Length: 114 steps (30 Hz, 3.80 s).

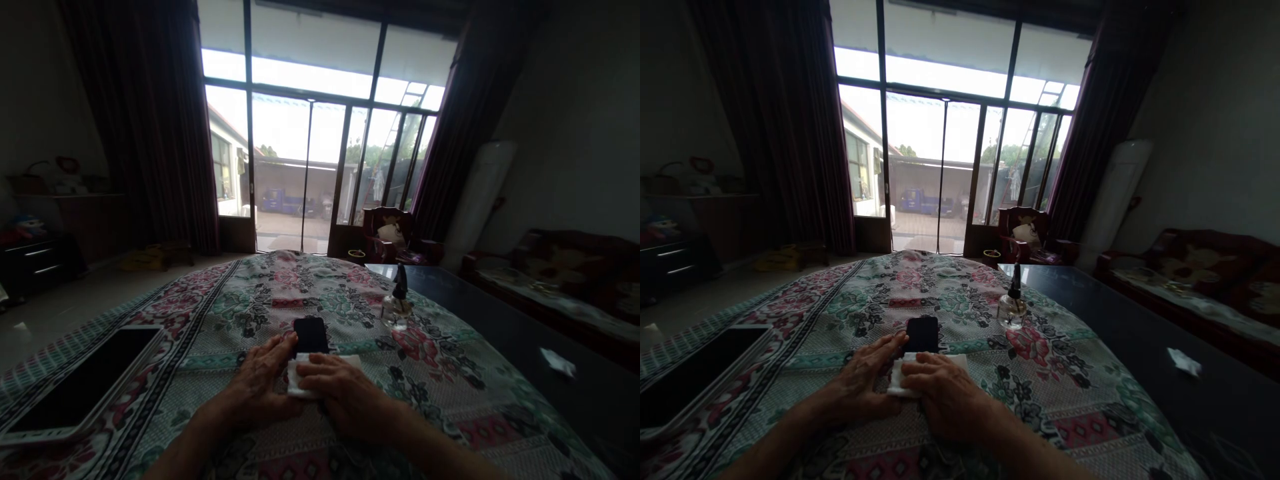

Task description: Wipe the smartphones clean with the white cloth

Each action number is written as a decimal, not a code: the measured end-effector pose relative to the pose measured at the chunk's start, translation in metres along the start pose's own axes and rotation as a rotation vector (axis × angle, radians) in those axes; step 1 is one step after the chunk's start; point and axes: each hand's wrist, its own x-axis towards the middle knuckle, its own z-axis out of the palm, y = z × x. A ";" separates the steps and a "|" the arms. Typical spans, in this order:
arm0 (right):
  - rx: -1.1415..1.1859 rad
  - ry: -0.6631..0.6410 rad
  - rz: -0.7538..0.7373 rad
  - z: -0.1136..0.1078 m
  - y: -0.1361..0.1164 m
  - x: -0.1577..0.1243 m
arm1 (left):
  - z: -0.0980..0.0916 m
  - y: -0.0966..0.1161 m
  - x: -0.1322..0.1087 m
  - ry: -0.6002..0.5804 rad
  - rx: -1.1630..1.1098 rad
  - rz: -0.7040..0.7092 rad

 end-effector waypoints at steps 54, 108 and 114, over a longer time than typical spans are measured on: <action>-0.216 0.200 0.441 -0.009 0.060 0.021 | -0.001 -0.013 0.000 0.243 -0.341 -0.064; -0.223 0.109 0.362 0.006 0.028 0.034 | 0.022 -0.003 0.004 0.420 -0.137 -0.120; -0.306 0.168 0.577 -0.009 0.050 0.029 | 0.024 -0.005 0.004 0.446 -0.098 -0.102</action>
